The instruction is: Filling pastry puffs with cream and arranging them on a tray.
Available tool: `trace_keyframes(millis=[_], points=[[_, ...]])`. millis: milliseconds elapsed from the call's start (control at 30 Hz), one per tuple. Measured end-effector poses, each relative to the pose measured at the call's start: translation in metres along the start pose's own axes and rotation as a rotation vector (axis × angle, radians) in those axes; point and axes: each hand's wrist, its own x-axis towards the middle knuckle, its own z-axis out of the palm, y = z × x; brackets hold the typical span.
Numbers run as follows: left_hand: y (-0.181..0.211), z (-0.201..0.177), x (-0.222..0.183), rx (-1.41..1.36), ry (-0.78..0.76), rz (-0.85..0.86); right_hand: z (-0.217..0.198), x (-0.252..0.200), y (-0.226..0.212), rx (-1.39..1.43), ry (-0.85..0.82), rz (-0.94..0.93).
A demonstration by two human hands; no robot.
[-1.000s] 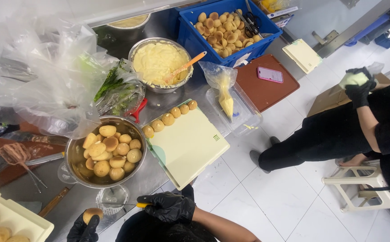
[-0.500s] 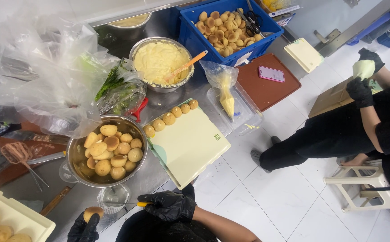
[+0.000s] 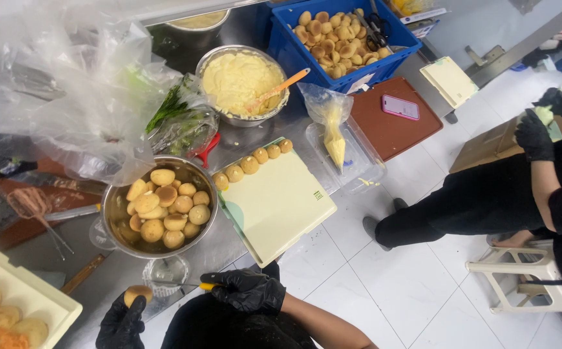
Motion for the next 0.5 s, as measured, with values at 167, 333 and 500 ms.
trace_keyframes(millis=[167,333,500], points=[[0.083,0.049,-0.092,-0.230,0.039,0.148,0.005,0.000,0.008,0.285,0.044,-0.026],[0.109,0.060,-0.118,-0.209,0.032,0.084,-0.006,-0.019,-0.032,0.337,0.012,0.018],[0.105,0.067,-0.109,-0.369,-0.064,0.103,0.002,-0.020,-0.050,0.188,0.106,0.033]])
